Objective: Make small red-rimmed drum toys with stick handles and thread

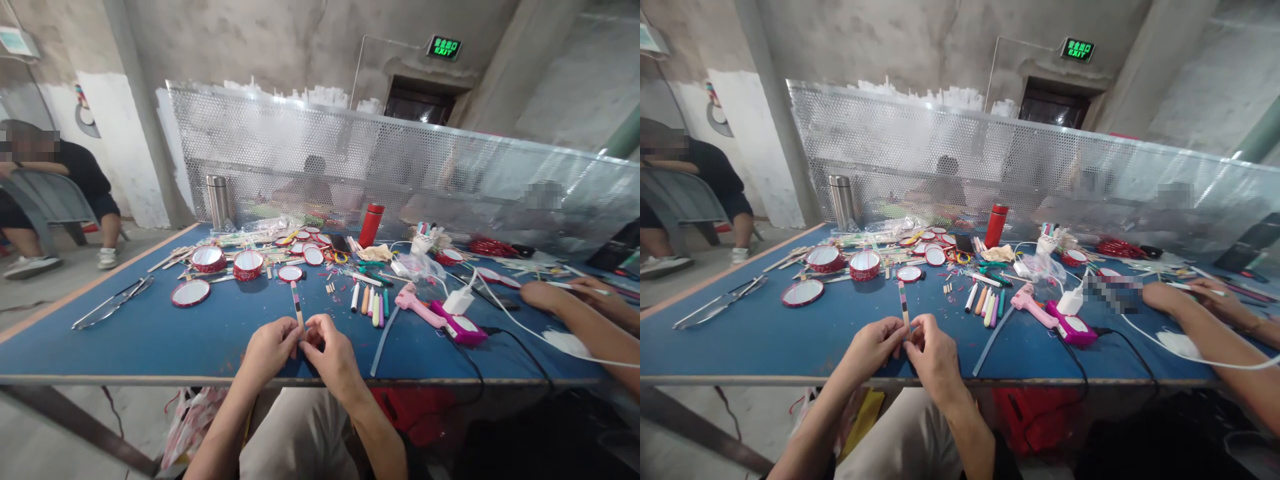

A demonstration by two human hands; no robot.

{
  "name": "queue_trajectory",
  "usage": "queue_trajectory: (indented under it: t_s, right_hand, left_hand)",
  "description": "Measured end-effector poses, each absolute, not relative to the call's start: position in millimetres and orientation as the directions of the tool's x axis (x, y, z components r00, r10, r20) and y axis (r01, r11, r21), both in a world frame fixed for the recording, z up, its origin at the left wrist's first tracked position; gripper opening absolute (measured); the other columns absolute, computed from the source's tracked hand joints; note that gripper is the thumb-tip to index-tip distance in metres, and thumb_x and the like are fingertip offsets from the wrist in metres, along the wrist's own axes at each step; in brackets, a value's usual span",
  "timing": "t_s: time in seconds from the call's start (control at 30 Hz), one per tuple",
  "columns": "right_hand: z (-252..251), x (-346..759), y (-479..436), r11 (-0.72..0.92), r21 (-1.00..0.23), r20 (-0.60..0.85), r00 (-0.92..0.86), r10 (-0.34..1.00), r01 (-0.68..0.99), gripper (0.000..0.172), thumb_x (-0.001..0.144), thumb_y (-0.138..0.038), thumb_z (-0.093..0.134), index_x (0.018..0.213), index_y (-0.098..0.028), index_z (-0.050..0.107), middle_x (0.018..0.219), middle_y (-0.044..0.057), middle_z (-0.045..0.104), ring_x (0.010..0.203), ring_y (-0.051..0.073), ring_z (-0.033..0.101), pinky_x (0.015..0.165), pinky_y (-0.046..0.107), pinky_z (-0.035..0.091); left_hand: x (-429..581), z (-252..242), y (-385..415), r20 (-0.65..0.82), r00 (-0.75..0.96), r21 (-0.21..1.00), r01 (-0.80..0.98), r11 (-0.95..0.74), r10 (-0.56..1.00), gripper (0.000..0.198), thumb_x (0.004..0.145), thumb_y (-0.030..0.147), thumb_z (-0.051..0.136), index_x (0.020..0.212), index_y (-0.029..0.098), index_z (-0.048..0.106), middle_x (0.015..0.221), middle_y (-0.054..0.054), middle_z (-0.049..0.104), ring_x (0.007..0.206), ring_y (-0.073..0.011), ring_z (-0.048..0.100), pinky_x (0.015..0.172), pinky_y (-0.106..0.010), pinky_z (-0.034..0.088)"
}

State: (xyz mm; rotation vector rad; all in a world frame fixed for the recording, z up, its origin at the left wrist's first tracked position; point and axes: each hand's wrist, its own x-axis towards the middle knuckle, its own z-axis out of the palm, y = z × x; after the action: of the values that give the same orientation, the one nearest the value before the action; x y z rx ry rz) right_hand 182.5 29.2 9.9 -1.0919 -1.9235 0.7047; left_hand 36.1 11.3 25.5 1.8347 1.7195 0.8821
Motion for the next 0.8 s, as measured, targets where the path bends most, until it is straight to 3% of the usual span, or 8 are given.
queue_trajectory:
  t_s: [0.17,0.3,0.7,0.8]
  right_hand:
    - [2,178,25,0.678,-0.461,0.633,-0.324,0.703,0.572,0.015,0.082,-0.010,0.058,0.095,-0.017,0.060,0.079,0.002,0.067,0.071,0.018,0.065,0.064,0.026,0.046]
    - [-5,176,24,0.718,-0.261,0.759,-0.322,0.566,0.646,0.014,0.088,-0.010,0.050,0.093,-0.016,0.061,0.074,0.004,0.064,0.069,0.019,0.063,0.062,0.028,0.045]
    - [-6,175,21,0.741,-0.158,0.821,-0.330,0.465,0.652,0.021,0.093,-0.013,0.042,0.084,-0.017,0.060,0.071,0.005,0.062,0.068,0.017,0.061,0.060,0.026,0.045]
    - [-5,176,21,0.740,-0.200,0.801,-0.328,0.501,0.643,0.021,0.094,-0.013,0.041,0.087,-0.017,0.061,0.074,0.005,0.064,0.072,0.017,0.063,0.065,0.025,0.048]
  left_hand:
    - [37,28,11,0.120,-0.017,0.705,0.706,-0.073,0.993,0.036,0.088,0.039,0.036,0.061,0.021,0.051,0.051,0.004,0.057,0.044,-0.0111,0.050,0.050,-0.020,0.033]
    - [37,28,12,0.124,-0.008,0.680,0.729,-0.079,0.992,0.037,0.089,0.039,0.035,0.060,0.021,0.049,0.051,0.004,0.057,0.047,-0.0117,0.052,0.054,-0.021,0.034]
    - [38,28,14,0.125,0.004,0.656,0.749,-0.086,0.992,0.037,0.089,0.036,0.033,0.060,0.022,0.050,0.050,0.003,0.055,0.053,-0.0132,0.054,0.056,-0.021,0.032]
    - [38,29,13,0.126,0.006,0.655,0.751,-0.087,0.992,0.038,0.089,0.035,0.033,0.059,0.022,0.050,0.050,0.003,0.055,0.053,-0.0131,0.053,0.057,-0.021,0.032]
